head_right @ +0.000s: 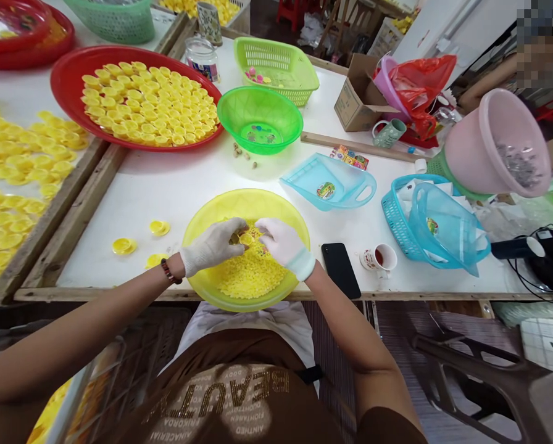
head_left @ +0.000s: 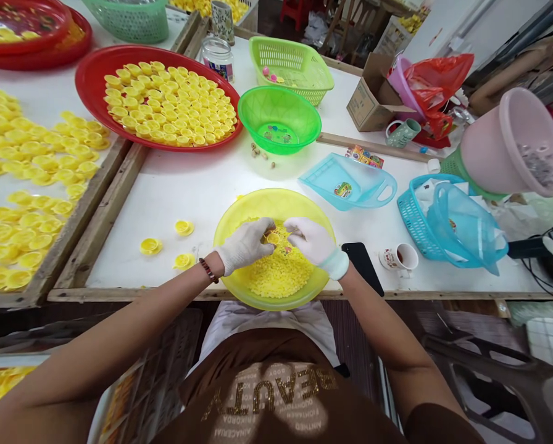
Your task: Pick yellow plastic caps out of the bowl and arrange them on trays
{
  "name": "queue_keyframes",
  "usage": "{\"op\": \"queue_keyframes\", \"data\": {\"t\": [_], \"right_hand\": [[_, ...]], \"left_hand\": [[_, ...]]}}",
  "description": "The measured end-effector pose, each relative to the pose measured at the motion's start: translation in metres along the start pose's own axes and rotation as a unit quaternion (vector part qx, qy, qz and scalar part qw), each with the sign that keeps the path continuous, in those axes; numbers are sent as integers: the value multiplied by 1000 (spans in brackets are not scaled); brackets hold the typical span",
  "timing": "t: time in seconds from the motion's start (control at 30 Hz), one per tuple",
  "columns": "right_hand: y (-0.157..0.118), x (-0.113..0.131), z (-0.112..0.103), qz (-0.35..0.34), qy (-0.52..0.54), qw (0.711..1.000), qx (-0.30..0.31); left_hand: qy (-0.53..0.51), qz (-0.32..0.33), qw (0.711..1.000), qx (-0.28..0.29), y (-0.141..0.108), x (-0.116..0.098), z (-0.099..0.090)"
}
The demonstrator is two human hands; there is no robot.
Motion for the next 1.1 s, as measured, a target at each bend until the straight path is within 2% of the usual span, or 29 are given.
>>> {"op": "queue_keyframes", "data": {"t": [0.07,0.13,0.23,0.3,0.47,0.53,0.6,0.67,0.77,0.83,0.93,1.03,1.1], "right_hand": [[-6,-6,-6,10,-18,1000,11],[-11,-11,-4,18,-57,997,50],[-14,-12,7,9,-123,987,101],[-13,-6,13,-12,-139,985,102],[-6,14,16,-41,-113,989,86],[-5,17,16,-40,-106,989,93],[-6,17,19,-37,-105,989,102],[-8,13,24,-33,-109,987,116],[-12,2,32,-31,-119,985,124],[-14,-6,37,-35,-121,985,116],[-13,-12,44,-37,-117,988,97],[-6,-3,50,-57,-103,990,73],[1,9,57,-77,-97,990,60]], "left_hand": [[-50,8,998,-30,-11,-5,-8],[-90,43,992,-72,-22,-12,-16],[-95,112,980,-131,-35,-21,-25],[-85,131,978,-142,-41,-24,-26],[-106,67,980,-154,-46,-17,-31],[-108,47,980,-162,-52,-11,-42],[-103,14,978,-181,-60,1,-62],[-90,-42,972,-215,-72,23,-90],[-62,-149,947,-279,-102,72,-140],[-28,-221,912,-344,-131,110,-176],[51,-320,845,-425,-177,166,-228],[117,-393,792,-452,-212,219,-272],[156,-420,773,-450,-224,251,-298]]}}
Point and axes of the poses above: each hand's wrist, its own y-axis towards the middle knuckle, its own z-axis out of the palm, x = y × z, the point moved 4 cm from there along y, towards the middle knuckle, and after that the axes turned 13 degrees about -x, right-handed, at the moved point
